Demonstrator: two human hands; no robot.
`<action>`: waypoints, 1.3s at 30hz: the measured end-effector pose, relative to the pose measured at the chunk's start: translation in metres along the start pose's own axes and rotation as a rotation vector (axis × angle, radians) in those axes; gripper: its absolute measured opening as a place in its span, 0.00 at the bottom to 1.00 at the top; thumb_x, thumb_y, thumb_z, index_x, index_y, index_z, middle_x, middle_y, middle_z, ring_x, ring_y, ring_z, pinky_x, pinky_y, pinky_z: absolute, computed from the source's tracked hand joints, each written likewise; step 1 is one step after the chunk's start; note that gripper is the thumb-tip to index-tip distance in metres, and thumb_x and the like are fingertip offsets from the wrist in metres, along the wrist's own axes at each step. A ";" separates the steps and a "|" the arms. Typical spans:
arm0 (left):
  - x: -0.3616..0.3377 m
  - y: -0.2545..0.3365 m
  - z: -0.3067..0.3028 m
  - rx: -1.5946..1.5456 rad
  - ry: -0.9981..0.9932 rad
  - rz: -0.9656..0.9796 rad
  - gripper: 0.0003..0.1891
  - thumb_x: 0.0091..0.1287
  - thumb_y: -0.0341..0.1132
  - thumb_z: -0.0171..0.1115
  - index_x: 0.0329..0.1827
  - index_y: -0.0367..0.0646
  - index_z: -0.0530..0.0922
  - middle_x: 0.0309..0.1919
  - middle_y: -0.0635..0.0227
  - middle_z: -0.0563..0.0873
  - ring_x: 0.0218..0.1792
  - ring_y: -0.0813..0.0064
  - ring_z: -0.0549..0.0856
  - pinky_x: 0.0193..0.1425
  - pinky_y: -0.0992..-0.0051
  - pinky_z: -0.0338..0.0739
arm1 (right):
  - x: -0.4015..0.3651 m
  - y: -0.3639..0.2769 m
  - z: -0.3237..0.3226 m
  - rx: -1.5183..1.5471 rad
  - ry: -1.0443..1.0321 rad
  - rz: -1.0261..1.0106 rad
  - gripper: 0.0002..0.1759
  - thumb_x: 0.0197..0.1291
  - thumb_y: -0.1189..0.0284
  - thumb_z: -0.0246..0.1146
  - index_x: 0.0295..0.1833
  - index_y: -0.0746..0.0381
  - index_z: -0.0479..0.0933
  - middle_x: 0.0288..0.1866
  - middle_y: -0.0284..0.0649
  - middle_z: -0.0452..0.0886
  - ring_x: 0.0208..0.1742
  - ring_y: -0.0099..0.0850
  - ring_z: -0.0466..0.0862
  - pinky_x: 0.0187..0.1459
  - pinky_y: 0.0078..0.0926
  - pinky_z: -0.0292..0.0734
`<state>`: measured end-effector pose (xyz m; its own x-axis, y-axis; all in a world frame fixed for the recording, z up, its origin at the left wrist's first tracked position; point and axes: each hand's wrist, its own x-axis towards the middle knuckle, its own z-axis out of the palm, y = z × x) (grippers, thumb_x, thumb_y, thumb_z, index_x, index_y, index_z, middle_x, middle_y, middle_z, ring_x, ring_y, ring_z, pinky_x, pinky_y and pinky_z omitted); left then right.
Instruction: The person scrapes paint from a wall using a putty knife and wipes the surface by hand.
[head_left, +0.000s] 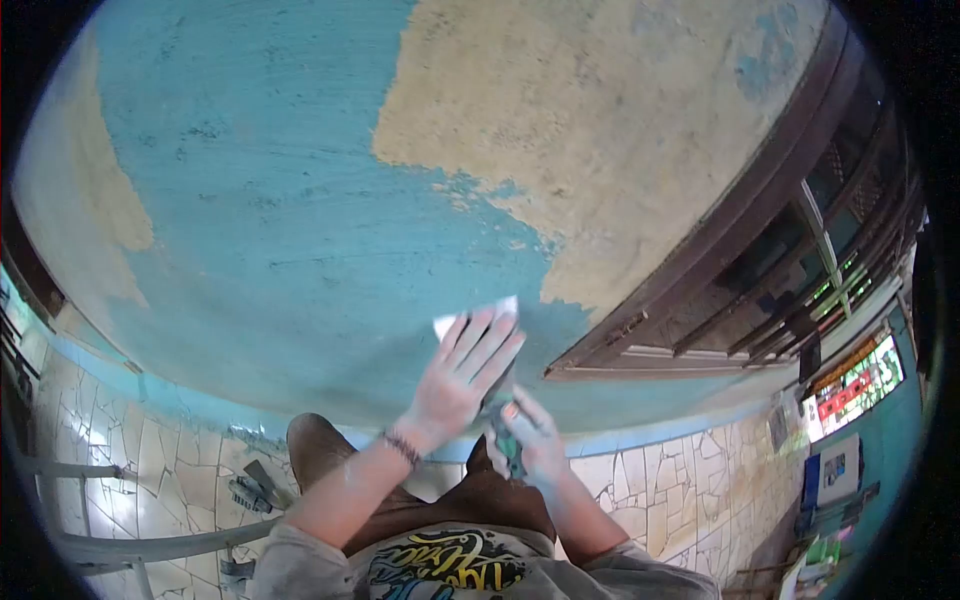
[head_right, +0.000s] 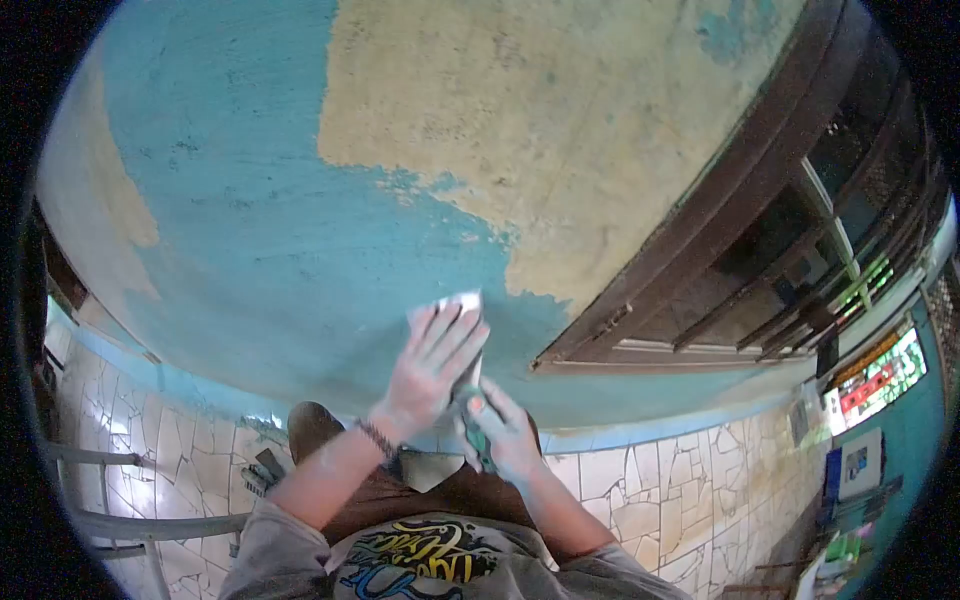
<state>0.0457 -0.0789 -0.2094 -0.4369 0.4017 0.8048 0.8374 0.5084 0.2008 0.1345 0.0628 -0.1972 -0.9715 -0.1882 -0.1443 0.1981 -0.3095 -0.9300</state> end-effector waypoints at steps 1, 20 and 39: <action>-0.026 0.006 0.012 0.021 -0.109 -0.042 0.26 0.59 0.35 0.58 0.63 0.43 0.74 0.66 0.55 0.71 0.68 0.55 0.68 0.74 0.54 0.57 | -0.013 0.015 -0.012 -0.014 0.010 0.102 0.26 0.69 0.65 0.55 0.68 0.61 0.60 0.30 0.36 0.73 0.15 0.22 0.71 0.13 0.18 0.66; 0.015 -0.026 0.031 0.457 0.012 -0.017 0.37 0.65 0.47 0.58 0.74 0.40 0.57 0.75 0.56 0.54 0.76 0.53 0.47 0.76 0.48 0.37 | -0.089 0.063 -0.059 -0.045 0.197 0.203 0.32 0.59 0.80 0.57 0.69 0.59 0.59 0.47 0.37 0.77 0.31 0.20 0.76 0.25 0.17 0.72; 0.040 0.086 0.055 -0.096 0.111 0.057 0.30 0.57 0.32 0.59 0.66 0.39 0.67 0.70 0.45 0.63 0.71 0.43 0.61 0.72 0.44 0.51 | -0.070 -0.106 -0.052 -0.136 0.267 -0.460 0.16 0.56 0.77 0.65 0.49 0.73 0.75 0.42 0.47 0.81 0.45 0.30 0.82 0.39 0.22 0.81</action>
<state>0.0819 0.0227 -0.1914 -0.3530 0.3385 0.8722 0.8898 0.4098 0.2011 0.1749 0.1570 -0.1056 -0.9566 0.1869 0.2237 -0.2568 -0.1770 -0.9501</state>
